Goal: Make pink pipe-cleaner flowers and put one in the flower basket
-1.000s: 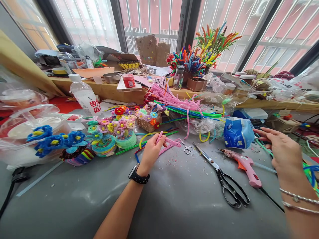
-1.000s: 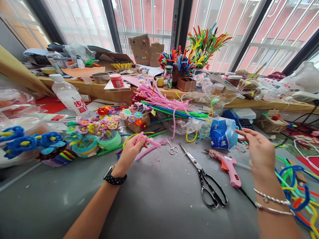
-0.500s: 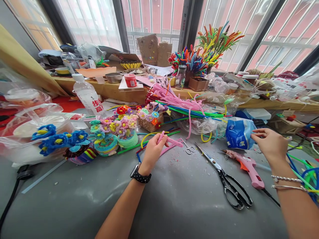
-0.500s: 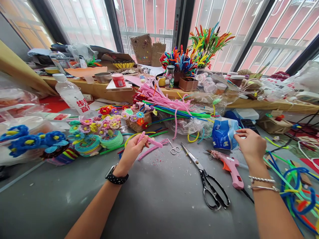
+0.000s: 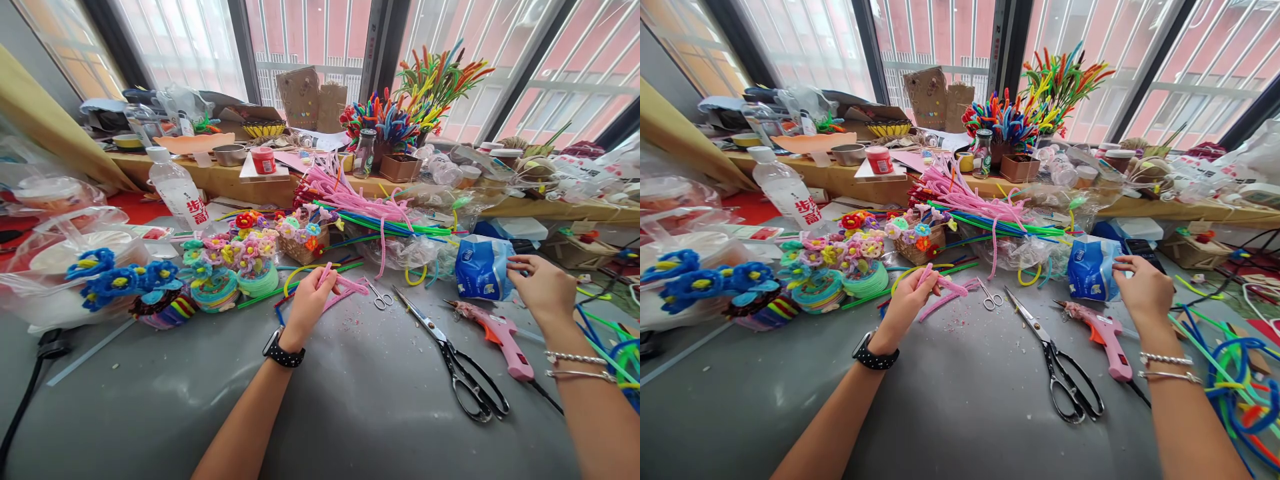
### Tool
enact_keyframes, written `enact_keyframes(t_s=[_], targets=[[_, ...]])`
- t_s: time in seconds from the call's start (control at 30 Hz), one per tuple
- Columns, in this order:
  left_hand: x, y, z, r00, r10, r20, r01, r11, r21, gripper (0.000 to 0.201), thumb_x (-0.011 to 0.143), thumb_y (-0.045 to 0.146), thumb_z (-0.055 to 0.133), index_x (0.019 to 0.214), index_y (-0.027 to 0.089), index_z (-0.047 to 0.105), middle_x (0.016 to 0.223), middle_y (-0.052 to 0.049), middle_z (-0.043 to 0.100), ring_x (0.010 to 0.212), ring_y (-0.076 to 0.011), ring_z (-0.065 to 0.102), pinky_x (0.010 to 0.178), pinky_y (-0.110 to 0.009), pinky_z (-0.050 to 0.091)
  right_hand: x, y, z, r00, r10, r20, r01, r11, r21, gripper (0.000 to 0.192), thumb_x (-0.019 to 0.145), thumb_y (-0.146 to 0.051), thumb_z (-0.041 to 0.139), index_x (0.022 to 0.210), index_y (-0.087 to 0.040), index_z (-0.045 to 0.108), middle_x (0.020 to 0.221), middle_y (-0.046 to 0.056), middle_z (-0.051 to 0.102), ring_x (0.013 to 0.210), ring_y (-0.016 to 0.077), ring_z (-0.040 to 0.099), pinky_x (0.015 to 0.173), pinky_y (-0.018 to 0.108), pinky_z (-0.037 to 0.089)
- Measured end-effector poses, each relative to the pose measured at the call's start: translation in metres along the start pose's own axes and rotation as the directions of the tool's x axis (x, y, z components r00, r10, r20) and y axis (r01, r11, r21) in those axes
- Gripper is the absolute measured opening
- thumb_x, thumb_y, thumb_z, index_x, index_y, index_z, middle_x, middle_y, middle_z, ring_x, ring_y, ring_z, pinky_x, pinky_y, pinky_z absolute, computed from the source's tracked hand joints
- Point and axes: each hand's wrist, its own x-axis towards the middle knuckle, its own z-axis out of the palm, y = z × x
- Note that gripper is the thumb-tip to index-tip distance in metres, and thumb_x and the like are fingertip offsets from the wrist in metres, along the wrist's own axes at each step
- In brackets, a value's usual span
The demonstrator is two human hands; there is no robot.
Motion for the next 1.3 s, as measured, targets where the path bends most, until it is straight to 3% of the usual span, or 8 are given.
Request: enact_keyframes(t_s=[0.17,0.57,0.7,0.83,0.93,1.07,1.17,1.3], targets=[[0.0,0.0,0.0,1.0,0.0,0.002,0.0,1.0,0.0,0.03,0.076,0.042,0.044,0.065,0.016,0.053,0.059,0.0,0.058,0.054,-0.0105,0.048,0.055,-0.022,0.036,-0.003,-0.005,-0.003,0.99,0.142,0.023,-0.141,0.99,-0.026,0.022,0.064,-0.025,0.057,0.084,-0.021,0.064,0.063,0.003,0.066,0.06,0.0187,0.059,0.055,0.025,0.037],[0.001,-0.003,0.0,0.999,-0.01,0.033,0.011,1.0,0.0,0.028,0.079,0.04,0.042,0.065,0.016,0.051,0.06,0.001,0.055,0.056,-0.0097,0.046,0.055,-0.021,0.034,-0.004,-0.01,-0.008,0.994,0.107,-0.036,-0.103,0.99,0.094,0.019,0.063,-0.022,0.059,0.082,-0.019,0.063,0.069,0.004,0.065,0.054,0.0148,0.053,0.056,0.024,0.036],[0.001,-0.002,0.0,1.0,-0.002,0.019,0.002,1.0,0.013,0.03,0.078,0.041,0.042,0.064,0.016,0.052,0.061,0.0,0.057,0.055,-0.0101,0.047,0.054,-0.021,0.035,-0.004,-0.009,-0.007,0.989,0.143,-0.032,-0.138,0.982,0.133,0.02,0.065,-0.028,0.059,0.082,-0.017,0.063,0.054,0.003,0.058,0.053,0.0161,0.053,0.055,0.025,0.035],[0.001,-0.002,0.0,1.0,-0.007,0.012,0.007,1.0,0.018,0.03,0.077,0.041,0.043,0.064,0.016,0.052,0.061,0.0,0.058,0.054,-0.0101,0.047,0.053,-0.021,0.035,-0.006,-0.009,-0.007,0.991,0.056,-0.124,-0.044,0.994,0.1,0.017,0.067,-0.027,0.058,0.08,-0.017,0.064,0.067,0.007,0.06,0.058,0.0179,0.052,0.059,0.028,0.036],[0.001,-0.002,0.0,1.0,-0.005,0.016,0.004,1.0,0.013,0.029,0.078,0.041,0.043,0.065,0.016,0.051,0.062,0.0,0.057,0.054,-0.0097,0.046,0.053,-0.021,0.033,-0.009,-0.012,-0.014,0.99,0.076,-0.116,-0.057,0.985,0.164,0.026,0.072,-0.037,0.051,0.085,-0.017,0.062,0.06,0.006,0.057,0.057,0.0205,0.052,0.059,0.03,0.037],[0.001,-0.002,0.0,0.999,-0.008,0.032,0.008,1.0,0.007,0.028,0.079,0.04,0.042,0.066,0.016,0.051,0.062,0.001,0.056,0.053,-0.0086,0.042,0.052,-0.02,0.031,-0.023,-0.029,-0.029,0.971,-0.113,-0.213,0.147,0.977,0.152,0.026,0.074,-0.032,0.05,0.09,-0.015,0.061,0.073,0.011,0.06,0.066,0.0221,0.053,0.068,0.032,0.038],[0.001,-0.002,0.0,0.999,-0.025,0.039,0.025,0.999,0.022,0.028,0.079,0.04,0.041,0.071,0.016,0.052,0.062,0.001,0.055,0.05,-0.0082,0.039,0.05,-0.02,0.03,-0.05,-0.058,-0.037,0.984,-0.123,-0.128,0.159,0.934,0.321,0.026,0.072,-0.034,0.055,0.092,-0.018,0.06,0.07,0.006,0.062,0.054,0.0167,0.052,0.057,0.028,0.039],[0.0,0.001,0.001,0.998,-0.034,0.052,0.031,0.998,0.06,0.028,0.08,0.04,0.04,0.069,0.016,0.052,0.064,0.001,0.055,0.05,-0.0079,0.038,0.051,-0.021,0.03,-0.101,-0.112,-0.035,0.968,-0.174,0.181,0.033,0.803,0.595,0.025,0.073,-0.04,0.054,0.081,-0.018,0.061,0.054,0.001,0.058,0.049,0.0151,0.054,0.052,0.027,0.04]])
